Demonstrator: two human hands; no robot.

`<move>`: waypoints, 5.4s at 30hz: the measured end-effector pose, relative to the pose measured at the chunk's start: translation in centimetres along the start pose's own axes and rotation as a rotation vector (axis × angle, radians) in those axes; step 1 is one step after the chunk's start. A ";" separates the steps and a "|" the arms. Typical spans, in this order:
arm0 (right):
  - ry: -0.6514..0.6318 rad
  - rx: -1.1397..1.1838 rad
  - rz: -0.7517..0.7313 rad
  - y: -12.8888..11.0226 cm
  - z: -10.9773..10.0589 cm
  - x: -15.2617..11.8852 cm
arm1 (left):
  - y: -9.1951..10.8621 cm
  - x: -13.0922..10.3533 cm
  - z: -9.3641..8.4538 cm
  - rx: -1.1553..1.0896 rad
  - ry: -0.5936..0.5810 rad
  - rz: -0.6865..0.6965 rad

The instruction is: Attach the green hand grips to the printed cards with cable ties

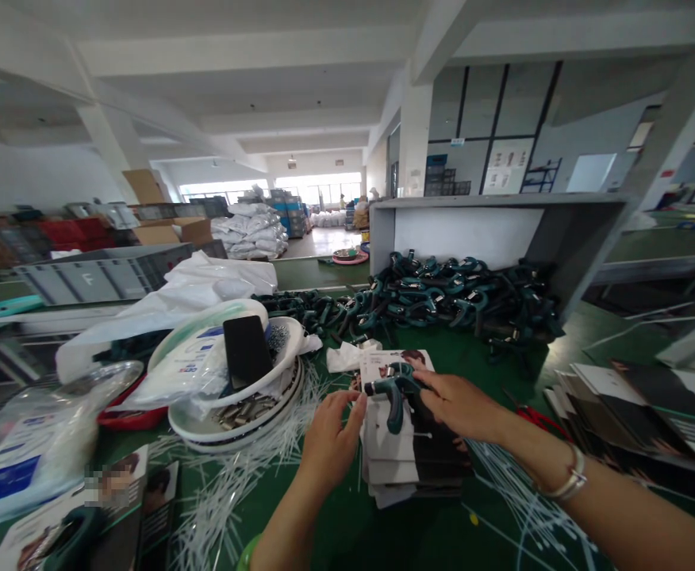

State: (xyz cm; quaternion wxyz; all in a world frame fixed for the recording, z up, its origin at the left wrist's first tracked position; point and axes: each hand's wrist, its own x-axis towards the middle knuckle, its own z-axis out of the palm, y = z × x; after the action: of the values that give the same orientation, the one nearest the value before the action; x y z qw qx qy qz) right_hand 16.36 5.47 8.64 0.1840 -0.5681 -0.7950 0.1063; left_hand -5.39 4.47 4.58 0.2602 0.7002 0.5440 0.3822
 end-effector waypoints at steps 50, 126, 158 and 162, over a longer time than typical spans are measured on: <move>0.177 0.605 0.128 1.4 5.2 1.2 | 0.9 6.0 4.3 0.224 -0.087 0.343; 0.379 0.142 -0.268 1.1 4.7 -2.3 | 2.7 5.5 4.4 0.328 -0.210 -0.005; 0.252 -0.542 -0.627 -2.0 3.4 -5.9 | -2.3 -1.9 4.7 -0.504 0.088 -0.118; 0.352 -0.317 -0.456 -1.7 3.7 -4.4 | -2.0 -1.7 4.9 -0.311 0.170 0.028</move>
State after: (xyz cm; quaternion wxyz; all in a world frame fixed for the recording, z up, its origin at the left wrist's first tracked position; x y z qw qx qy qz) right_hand 14.65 0.93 5.16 0.2469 -0.4069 -0.8643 -0.1626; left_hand -2.65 3.65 -0.19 0.3130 0.6243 0.4887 0.5230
